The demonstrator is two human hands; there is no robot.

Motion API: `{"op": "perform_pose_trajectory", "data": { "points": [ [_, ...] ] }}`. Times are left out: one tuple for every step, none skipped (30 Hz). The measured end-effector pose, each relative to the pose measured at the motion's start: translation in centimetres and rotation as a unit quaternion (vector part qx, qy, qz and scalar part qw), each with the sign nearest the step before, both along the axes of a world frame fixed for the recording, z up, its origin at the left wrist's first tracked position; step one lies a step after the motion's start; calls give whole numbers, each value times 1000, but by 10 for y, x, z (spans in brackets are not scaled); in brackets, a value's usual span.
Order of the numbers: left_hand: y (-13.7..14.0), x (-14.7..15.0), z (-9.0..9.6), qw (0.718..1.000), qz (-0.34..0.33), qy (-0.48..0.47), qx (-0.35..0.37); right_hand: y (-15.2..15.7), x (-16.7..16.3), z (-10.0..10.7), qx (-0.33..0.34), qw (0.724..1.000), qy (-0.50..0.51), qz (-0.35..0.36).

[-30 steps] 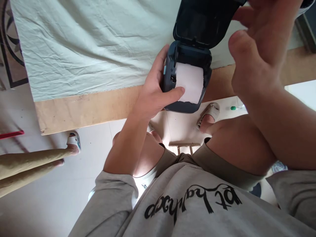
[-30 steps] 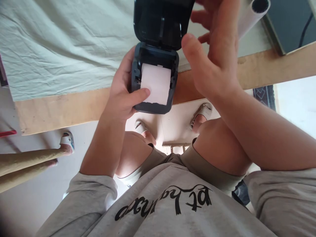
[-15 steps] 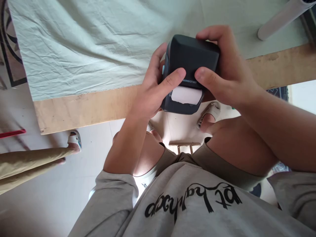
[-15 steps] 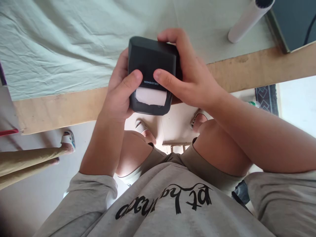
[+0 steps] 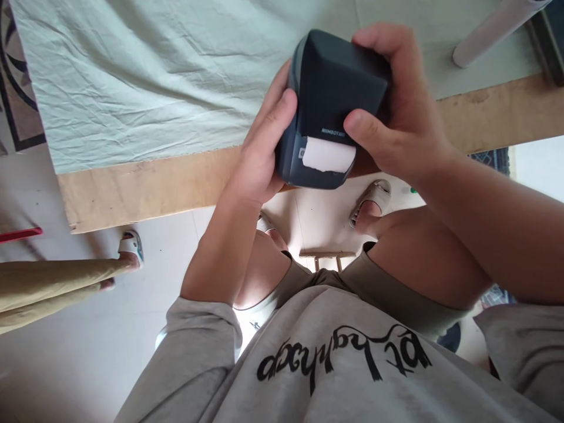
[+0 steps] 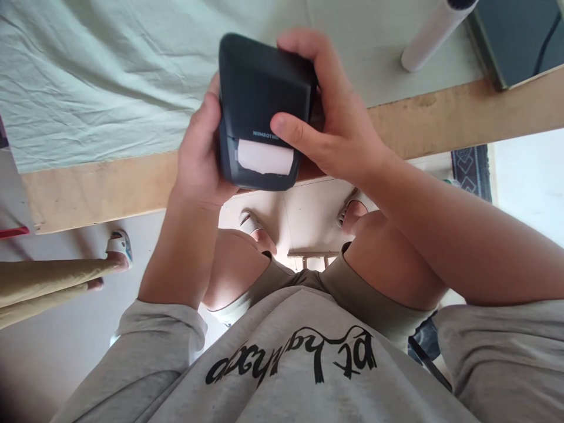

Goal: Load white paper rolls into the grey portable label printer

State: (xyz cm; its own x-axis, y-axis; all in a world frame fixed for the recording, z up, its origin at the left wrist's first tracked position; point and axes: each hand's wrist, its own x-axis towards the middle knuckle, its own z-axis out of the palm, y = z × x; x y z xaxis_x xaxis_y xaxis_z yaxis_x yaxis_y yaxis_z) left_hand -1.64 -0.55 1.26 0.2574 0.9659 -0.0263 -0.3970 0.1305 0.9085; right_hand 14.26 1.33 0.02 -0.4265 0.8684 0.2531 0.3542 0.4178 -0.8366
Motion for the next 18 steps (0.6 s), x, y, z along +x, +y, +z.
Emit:
{"op": "perform_pose_trajectory", "data": {
  "points": [
    [1, 0, 0, 1000, 3, -13, 3, 0, -1, 0, -1, 1000, 2, -1],
    [2, 0, -1, 1000, 7, -22, 5, 1, -1, 0, -4, 1000, 1, -2],
    [2, -1, -3, 1000, 12, -29, 3, 1, -2, -1, -9, 1000, 0, -1],
    [2, -2, -4, 999, 13, -34, -6, 1, -2, -1, -16, 1000, 1, 0],
    [2, -3, -6, 999, 11, -37, -19, 1, -3, -1, -25, 1000, 4, -1],
    [2, -4, -8, 999, 8, -37, -34, 1, -3, -1, -39, 999, 9, 2],
    [1, -5, -10, 998, 5, -35, -50, 1, -3, -2, -50, 999, 14, 5],
    [1, -6, -11, 997, 1, -33, -63, 0, -3, -2, -59, 998, 18, 10],
    [0, -7, -12, 997, -4, -30, -71, -1, -3, -3, -60, 998, 20, 14],
    [0, -7, -13, 997, -4, -27, -74, -1, -3, -3, -56, 998, 18, 21],
    [-1, -7, -13, 997, -1, -27, -72, -1, -3, -4, -48, 998, 15, 31],
    [-1, -7, -13, 997, 3, -30, -68, -1, -3, -5, -37, 999, 11, 38],
    [-2, -7, -13, 997, 9, -37, -64, 0, -3, -5, -24, 999, 8, 44],
    [-2, -8, -14, 997, 17, -46, -58, 0, -2, -6, -14, 999, 7, 50],
    [-2, -8, -14, 997, 24, -55, -54, 2, -2, -6, -6, 998, 8, 57],
    [-1, -8, -15, 996, 27, -62, -55, 3, -1, -7, -3, 998, 13, 65],
    [-1, -9, -16, 996, 29, -67, -60, 4, -1, -6, -1, 997, 21, 71],
    [-1, -9, -17, 995, 33, -69, -66, 5, 0, -6, -4, 997, 28, 77]
  ]
}}
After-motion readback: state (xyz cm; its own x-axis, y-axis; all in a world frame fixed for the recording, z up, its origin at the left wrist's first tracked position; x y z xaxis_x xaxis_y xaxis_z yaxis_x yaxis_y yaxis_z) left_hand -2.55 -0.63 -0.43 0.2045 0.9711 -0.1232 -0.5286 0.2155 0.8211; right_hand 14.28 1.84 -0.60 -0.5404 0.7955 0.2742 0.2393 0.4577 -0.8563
